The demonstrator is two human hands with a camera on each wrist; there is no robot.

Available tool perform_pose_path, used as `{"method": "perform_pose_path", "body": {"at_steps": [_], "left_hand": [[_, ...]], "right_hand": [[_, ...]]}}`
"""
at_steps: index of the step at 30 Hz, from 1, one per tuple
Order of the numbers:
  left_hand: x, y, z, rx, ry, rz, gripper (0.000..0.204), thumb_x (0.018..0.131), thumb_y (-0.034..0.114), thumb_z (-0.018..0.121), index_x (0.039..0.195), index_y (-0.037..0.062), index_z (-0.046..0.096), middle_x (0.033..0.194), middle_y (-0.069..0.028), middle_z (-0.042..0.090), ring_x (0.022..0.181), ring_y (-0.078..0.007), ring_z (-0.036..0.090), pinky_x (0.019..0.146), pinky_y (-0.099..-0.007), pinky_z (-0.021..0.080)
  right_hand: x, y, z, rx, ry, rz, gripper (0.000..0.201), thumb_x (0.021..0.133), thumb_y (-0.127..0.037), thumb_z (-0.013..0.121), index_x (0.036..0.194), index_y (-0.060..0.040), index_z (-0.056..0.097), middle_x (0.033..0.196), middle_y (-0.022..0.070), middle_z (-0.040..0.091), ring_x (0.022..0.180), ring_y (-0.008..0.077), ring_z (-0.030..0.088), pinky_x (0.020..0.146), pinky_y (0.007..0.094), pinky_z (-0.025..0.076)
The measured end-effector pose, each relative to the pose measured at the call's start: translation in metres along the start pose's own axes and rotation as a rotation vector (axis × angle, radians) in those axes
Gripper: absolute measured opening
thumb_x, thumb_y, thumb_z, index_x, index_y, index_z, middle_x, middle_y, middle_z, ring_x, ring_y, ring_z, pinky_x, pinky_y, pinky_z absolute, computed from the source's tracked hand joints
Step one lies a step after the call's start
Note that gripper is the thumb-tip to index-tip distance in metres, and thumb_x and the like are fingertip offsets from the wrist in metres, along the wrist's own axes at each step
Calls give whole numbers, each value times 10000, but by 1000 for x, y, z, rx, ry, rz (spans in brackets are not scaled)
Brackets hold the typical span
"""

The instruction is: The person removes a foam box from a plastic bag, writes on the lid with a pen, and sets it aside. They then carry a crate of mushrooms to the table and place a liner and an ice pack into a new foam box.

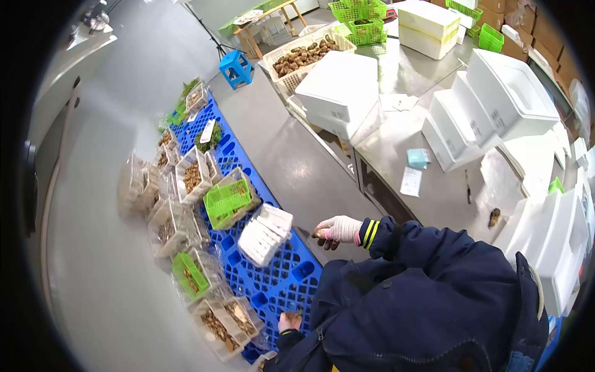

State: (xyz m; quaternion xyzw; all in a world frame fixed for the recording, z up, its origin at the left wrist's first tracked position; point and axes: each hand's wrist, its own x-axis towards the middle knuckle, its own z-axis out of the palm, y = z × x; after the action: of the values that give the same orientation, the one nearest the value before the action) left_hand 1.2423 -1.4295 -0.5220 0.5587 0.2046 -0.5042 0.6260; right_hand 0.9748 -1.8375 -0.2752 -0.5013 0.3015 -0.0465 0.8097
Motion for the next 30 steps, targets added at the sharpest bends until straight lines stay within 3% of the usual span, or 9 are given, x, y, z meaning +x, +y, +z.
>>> {"method": "perform_pose_path", "body": {"at_steps": [1,4,7,13,15,18,23,27,30], "left_hand": [[0,13,15,30,251,6,234,868,340,560,849,107,562,776,-59,609,758,-254,600,643,-426,517],[66,54,16,26,239,-162,236,867,332,532,852,100,574,781,-79,605,733,-300,591,640,-475,490],[123,111,82,108,241,-192,190,850,283,536,886,108,601,788,-55,619,752,-277,600,647,-438,462],[255,278,298,422,-293,-93,290,858,339,573,1019,98,567,931,-36,567,834,-195,536,718,-373,439],[242,308,436,629,-325,180,481,880,422,555,1212,79,492,1146,-70,542,988,-224,538,814,-380,443],[238,307,591,802,-831,350,555,929,339,493,1388,64,341,1402,-117,398,1321,-264,359,1017,-440,359],[207,230,773,958,-885,224,657,946,542,370,1446,127,272,1472,-54,303,1354,-201,270,1068,-441,253],[187,211,813,1014,-1066,111,761,895,673,307,1471,184,213,1505,-57,229,1388,-239,188,1091,-451,191],[167,217,806,1046,-1069,236,693,926,597,291,1449,143,263,1454,-58,308,1340,-218,281,1071,-421,248]], "right_hand": [[17,-12,-13,14,11,-3,287,921,-220,549,1145,-46,595,899,76,650,737,145,636,651,295,534],[61,-43,-54,32,202,-31,279,918,-211,551,1109,-14,604,904,91,647,738,154,632,644,294,531],[86,-62,-107,204,345,-111,285,919,-194,548,1125,0,578,883,91,625,708,145,589,624,277,508],[58,-109,-167,361,1060,-441,348,965,-233,474,1195,22,532,970,157,643,726,183,638,624,267,519],[49,-107,-194,291,1338,-492,405,966,-282,467,1240,13,501,1009,152,639,812,189,646,660,260,524],[59,-77,-257,384,1405,-539,457,962,-320,465,1300,-13,451,1102,163,607,851,210,641,687,294,537],[102,-96,-301,525,1412,-559,606,939,-329,526,1437,-108,261,1224,165,499,1044,263,546,808,389,503],[129,-133,-280,297,1452,-376,592,915,-197,550,1412,-15,284,1287,163,483,1114,238,504,943,316,407],[146,-141,-260,73,1632,-489,557,881,-103,547,1385,5,337,1259,192,509,1114,253,510,955,315,390]]}}
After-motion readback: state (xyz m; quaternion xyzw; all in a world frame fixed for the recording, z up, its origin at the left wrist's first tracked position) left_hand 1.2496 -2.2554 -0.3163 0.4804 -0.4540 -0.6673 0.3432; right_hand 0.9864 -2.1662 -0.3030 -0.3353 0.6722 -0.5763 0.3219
